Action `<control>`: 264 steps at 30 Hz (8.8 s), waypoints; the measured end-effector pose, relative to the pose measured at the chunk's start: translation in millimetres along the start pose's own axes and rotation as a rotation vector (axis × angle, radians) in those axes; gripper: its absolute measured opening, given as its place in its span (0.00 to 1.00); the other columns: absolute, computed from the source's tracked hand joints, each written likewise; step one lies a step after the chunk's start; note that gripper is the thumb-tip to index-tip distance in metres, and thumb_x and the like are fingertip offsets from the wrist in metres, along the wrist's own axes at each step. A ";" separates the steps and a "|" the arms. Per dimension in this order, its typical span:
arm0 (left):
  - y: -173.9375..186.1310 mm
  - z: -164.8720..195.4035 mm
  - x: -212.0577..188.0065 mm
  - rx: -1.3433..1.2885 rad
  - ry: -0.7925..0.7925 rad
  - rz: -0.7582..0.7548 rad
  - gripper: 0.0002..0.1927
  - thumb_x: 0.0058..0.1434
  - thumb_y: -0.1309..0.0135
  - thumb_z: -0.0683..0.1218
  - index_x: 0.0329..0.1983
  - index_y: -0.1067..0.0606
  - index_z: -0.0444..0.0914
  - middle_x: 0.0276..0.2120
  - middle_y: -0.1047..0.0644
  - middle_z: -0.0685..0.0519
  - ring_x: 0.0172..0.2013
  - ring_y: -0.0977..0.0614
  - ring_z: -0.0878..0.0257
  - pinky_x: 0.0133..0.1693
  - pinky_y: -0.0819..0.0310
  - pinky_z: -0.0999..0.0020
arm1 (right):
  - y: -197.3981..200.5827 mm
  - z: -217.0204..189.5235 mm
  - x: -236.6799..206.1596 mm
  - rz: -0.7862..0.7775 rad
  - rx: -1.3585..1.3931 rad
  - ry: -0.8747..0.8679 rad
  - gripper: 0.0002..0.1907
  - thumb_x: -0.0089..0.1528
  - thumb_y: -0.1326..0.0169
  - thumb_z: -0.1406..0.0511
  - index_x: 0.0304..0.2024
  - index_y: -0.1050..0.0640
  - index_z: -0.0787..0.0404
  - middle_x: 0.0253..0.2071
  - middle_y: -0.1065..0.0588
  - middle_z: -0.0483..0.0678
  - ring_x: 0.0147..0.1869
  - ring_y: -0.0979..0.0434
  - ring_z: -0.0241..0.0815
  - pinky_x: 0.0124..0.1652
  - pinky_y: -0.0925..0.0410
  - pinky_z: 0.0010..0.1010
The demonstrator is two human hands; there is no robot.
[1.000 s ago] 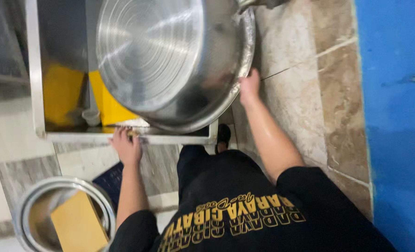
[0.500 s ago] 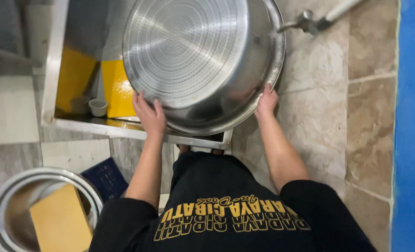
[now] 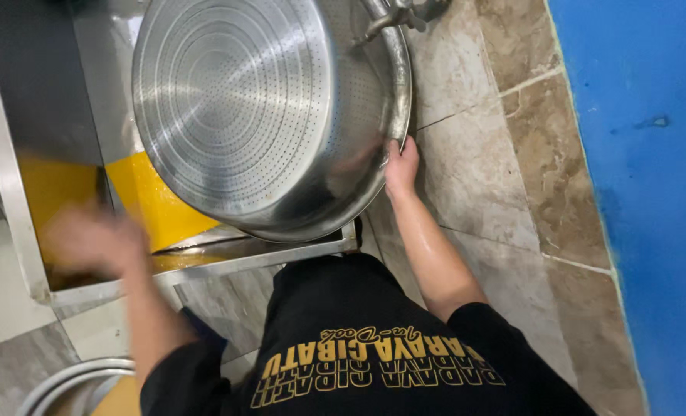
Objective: The person washes large stainless steel bowls and a perforated colander at a commercial sink. They rinse each item under the tap, rub the surfaces by hand, drain the water, and set the cleaned bowls aside while working through the stack one at a time.
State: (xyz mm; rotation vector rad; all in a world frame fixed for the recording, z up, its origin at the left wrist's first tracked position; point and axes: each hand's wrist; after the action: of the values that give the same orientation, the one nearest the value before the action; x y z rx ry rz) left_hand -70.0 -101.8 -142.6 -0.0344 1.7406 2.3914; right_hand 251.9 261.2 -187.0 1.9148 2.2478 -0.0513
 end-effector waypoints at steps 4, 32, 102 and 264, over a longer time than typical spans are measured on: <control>31.7 -126.3 13.7 -0.241 0.738 0.339 0.32 0.63 0.48 0.59 0.59 0.27 0.30 0.56 0.24 0.38 0.55 0.27 0.42 0.59 0.34 0.45 | 7.2 28.0 7.8 0.000 0.032 -0.034 0.07 0.70 0.49 0.68 0.48 0.24 0.64 0.38 0.26 0.43 0.40 0.29 0.33 0.41 0.33 0.28; -60.4 -142.6 -132.6 -0.862 0.696 -0.852 0.35 0.67 0.58 0.69 0.45 0.28 0.32 0.38 0.17 0.41 0.39 0.14 0.52 0.40 0.21 0.54 | -25.2 35.8 8.4 0.104 0.111 -0.093 0.09 0.67 0.48 0.66 0.44 0.23 0.66 0.37 0.21 0.45 0.39 0.23 0.36 0.40 0.29 0.31; -126.2 91.5 -143.8 0.244 -0.728 -1.190 0.39 0.64 0.58 0.73 0.63 0.28 0.40 0.61 0.27 0.41 0.62 0.27 0.45 0.62 0.35 0.53 | -61.6 -26.6 91.8 -0.138 -0.931 0.543 0.24 0.59 0.44 0.70 0.59 0.29 0.64 0.60 0.31 0.59 0.65 0.35 0.63 0.63 0.39 0.51; -107.9 351.4 -3.2 -0.320 -0.992 -0.133 0.35 0.57 0.53 0.47 0.70 0.38 0.35 0.71 0.39 0.45 0.74 0.48 0.51 0.71 0.65 0.46 | -134.5 -111.3 148.1 -0.650 0.878 -0.790 0.30 0.65 0.63 0.51 0.50 0.31 0.74 0.54 0.28 0.63 0.64 0.29 0.63 0.66 0.35 0.51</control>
State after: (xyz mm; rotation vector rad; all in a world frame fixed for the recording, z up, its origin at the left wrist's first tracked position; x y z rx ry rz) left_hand -18.2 262.0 -133.8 0.8076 0.8573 1.9815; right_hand 84.4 399.7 -115.0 0.9200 2.2235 -1.7495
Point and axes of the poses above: each hand's wrist, its own x-axis towards the middle knuckle, its own y-axis out of the back of the hand, z = x × y
